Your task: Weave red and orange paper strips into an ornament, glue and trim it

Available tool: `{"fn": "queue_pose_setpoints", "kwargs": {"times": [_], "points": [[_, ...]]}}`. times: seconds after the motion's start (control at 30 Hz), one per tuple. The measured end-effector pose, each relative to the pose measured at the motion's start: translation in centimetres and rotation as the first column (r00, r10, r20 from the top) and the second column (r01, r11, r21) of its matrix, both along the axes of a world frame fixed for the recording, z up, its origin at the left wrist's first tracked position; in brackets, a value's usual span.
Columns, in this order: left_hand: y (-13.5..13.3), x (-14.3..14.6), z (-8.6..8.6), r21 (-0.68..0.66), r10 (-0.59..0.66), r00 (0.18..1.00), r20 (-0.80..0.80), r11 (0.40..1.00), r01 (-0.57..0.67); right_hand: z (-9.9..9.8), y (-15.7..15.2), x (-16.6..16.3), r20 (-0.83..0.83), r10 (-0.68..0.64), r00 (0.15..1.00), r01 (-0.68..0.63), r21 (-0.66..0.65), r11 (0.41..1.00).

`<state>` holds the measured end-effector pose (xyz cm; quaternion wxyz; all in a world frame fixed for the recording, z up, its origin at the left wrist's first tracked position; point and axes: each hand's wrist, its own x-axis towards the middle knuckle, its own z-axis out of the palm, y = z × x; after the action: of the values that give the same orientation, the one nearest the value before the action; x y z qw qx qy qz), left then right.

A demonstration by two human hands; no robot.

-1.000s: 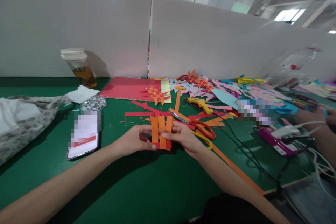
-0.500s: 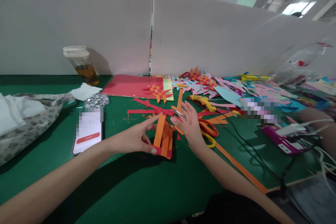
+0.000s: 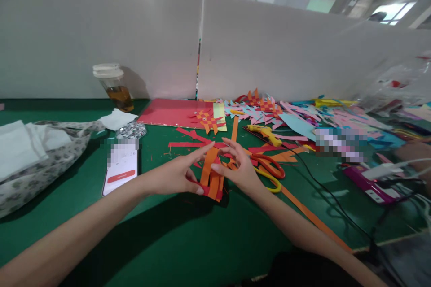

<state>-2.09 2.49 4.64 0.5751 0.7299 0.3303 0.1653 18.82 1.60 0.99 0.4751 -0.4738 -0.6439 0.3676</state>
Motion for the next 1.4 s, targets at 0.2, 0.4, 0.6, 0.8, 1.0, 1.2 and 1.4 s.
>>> {"fn": "queue_pose_setpoints", "kwargs": {"times": [0.2, 0.4, 0.6, 0.8, 1.0, 1.2, 1.4], "points": [[0.3, -1.0, 1.4, 0.237, 0.065, 0.987, -0.149, 0.971, -0.029, 4.1, 0.5, 1.6, 0.29, -0.233, 0.928, 0.106, 0.393, 0.913], [0.6, -1.8, 1.3, 0.398, 0.034, 0.988, -0.153, 0.917, 0.03, 6.6, -0.9, -2.1, 0.892, 0.046, 0.45, -0.542, 0.232, 0.808], [-0.1, -1.9, 2.6, 0.391, -0.032, 0.995, -0.098, 0.918, 0.068, 7.3, -0.5, -4.1, 0.932, 0.19, 0.309, -0.557, 0.016, 0.831], [-0.2, -2.6, 3.7, 0.235, -0.091, 0.996, 0.006, 0.968, 0.087, 8.2, -0.4, -4.3, 0.856, 0.253, 0.451, -0.569, 0.057, 0.82], [0.0, -2.8, 3.7, 0.145, -0.091, 0.996, 0.01, 0.985, 0.089, 8.0, -0.1, -4.6, 0.756, 0.386, 0.528, -0.565, -0.027, 0.825], [0.7, -3.1, 3.8, 0.1, -0.037, 0.996, 0.081, 0.995, 0.029, 8.4, 0.1, -4.3, 0.533, 0.6, 0.597, -0.509, -0.326, 0.796], [2.1, -1.8, 2.7, 0.003, 0.302, 0.918, 0.259, 0.95, -0.313, 7.9, 1.0, -2.9, 0.276, 0.405, 0.872, -0.319, -0.308, 0.896]]}}
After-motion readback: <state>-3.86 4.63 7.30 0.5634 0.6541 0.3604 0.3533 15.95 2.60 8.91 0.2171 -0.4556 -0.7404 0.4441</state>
